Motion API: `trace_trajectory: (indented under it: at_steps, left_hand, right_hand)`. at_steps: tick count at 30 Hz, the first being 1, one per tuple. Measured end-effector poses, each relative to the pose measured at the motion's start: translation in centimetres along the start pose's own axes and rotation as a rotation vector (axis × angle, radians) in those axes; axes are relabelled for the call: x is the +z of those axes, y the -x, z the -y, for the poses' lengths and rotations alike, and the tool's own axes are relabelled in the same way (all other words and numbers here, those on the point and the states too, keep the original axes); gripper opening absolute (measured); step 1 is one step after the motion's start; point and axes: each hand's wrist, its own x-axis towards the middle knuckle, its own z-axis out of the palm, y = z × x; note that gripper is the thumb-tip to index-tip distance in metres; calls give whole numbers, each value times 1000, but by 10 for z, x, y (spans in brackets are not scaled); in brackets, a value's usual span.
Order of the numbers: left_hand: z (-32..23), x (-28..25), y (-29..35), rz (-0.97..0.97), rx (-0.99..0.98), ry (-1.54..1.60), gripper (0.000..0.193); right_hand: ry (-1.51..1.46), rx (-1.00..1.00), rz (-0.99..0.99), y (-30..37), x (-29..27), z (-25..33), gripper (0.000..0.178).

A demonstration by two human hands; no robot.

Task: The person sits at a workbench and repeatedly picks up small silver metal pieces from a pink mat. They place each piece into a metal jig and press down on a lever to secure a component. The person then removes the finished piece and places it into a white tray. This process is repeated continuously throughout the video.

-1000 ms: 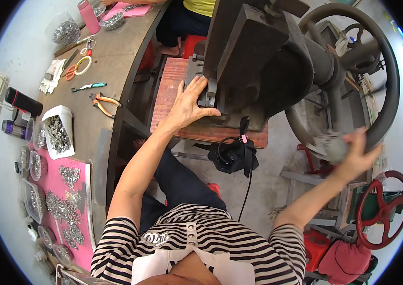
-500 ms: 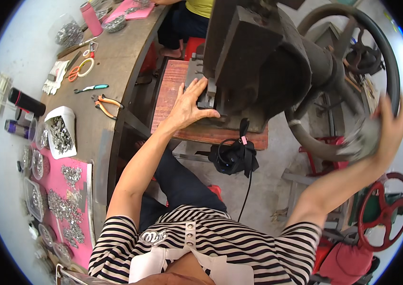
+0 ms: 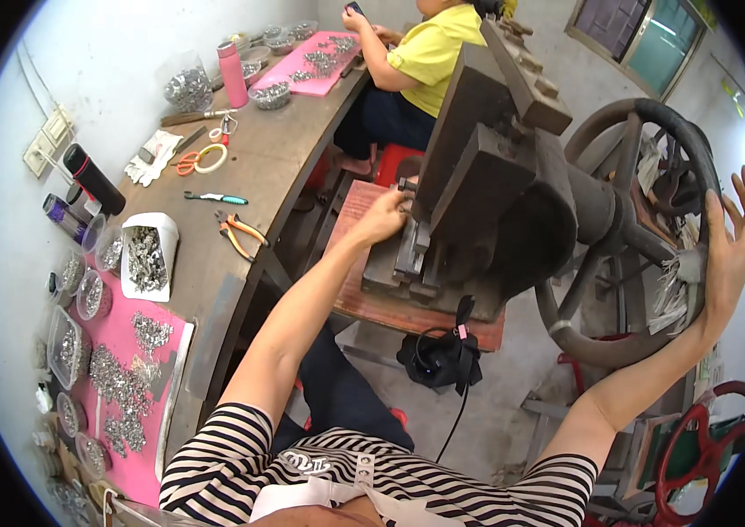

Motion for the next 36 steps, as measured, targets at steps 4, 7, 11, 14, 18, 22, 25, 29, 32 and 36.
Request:
trace_trajectory:
  at_steps: [4,7,11,14,18,22,25,29,32,36]
  left_hand:
    - [-18,1,11,104,106,-340,51]
    - [-80,-4,45,214,12,-745,56]
    - [-70,15,75,80,248,-846,38]
    - [-76,20,100,-80,330,-806,29]
    - [-93,7,150,-195,312,-825,27]
    - [-123,-30,232,-341,231,-874,26]
    - [-154,-50,310,-520,66,-928,24]
    - [-180,-57,404,-746,-146,-1031,25]
    - [-187,-55,456,-862,-212,-1088,29]
    - [-195,-55,506,-935,-296,-1128,31]
  right_hand:
    - [91,-29,56,-12,-14,-14,59]
    - [110,-1,22,-8,-29,-21,56]
    - [137,-80,-204,38,6,19,47]
    - [-529,-234,127,152,57,105,29]
    - [-1776,104,1508,244,97,189,33]
    - [-2264,-269,1864,273,133,249,45]
    - [-2390,-364,2048,300,154,288,46]
    - [-2457,-464,2225,329,164,328,48]
    - [-2463,-534,2304,347,163,350,49]
    - [-2431,-623,2343,368,159,373,51]
